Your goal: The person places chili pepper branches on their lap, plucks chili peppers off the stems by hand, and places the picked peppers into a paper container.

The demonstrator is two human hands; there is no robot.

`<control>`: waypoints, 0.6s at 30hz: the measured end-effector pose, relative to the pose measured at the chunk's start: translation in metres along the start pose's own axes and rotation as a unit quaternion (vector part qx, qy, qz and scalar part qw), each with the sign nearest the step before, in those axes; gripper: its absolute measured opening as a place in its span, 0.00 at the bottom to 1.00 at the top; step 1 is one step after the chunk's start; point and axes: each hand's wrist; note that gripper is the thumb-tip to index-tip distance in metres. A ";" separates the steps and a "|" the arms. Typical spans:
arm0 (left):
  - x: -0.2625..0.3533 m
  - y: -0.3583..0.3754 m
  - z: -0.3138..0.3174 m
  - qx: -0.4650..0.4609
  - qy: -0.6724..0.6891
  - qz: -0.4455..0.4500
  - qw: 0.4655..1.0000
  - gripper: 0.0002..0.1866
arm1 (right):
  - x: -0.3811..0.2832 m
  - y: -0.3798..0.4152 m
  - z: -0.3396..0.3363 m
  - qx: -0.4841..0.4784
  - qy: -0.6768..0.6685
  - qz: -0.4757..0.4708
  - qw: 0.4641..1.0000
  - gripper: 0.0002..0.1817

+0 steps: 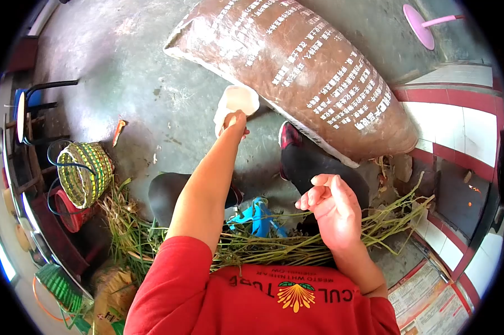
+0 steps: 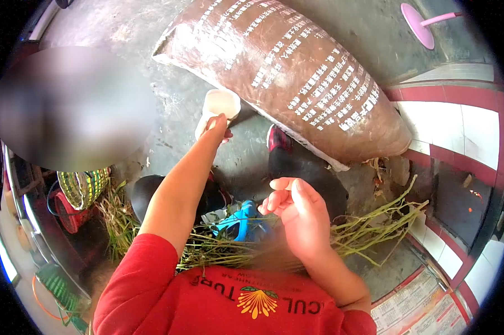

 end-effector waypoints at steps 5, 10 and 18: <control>-0.006 0.009 -0.009 -0.034 -0.030 0.076 0.996 0.20 | 0.004 -0.002 0.003 -0.023 -0.011 -0.004 1.000 0.19; 0.016 0.072 -0.061 -0.124 -0.129 0.153 0.972 0.19 | 0.013 0.008 0.006 -0.049 0.033 -0.042 0.997 0.18; -0.062 0.262 -0.174 0.035 -0.077 0.411 0.908 0.18 | 0.032 0.045 0.017 -0.139 0.383 -0.101 0.908 0.11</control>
Point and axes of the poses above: each hand's wrist, its own y-axis away from the middle knuckle, its own z-axis out of the palm, x = y × z, and after that the axes turned 4 degrees about z, right-handed
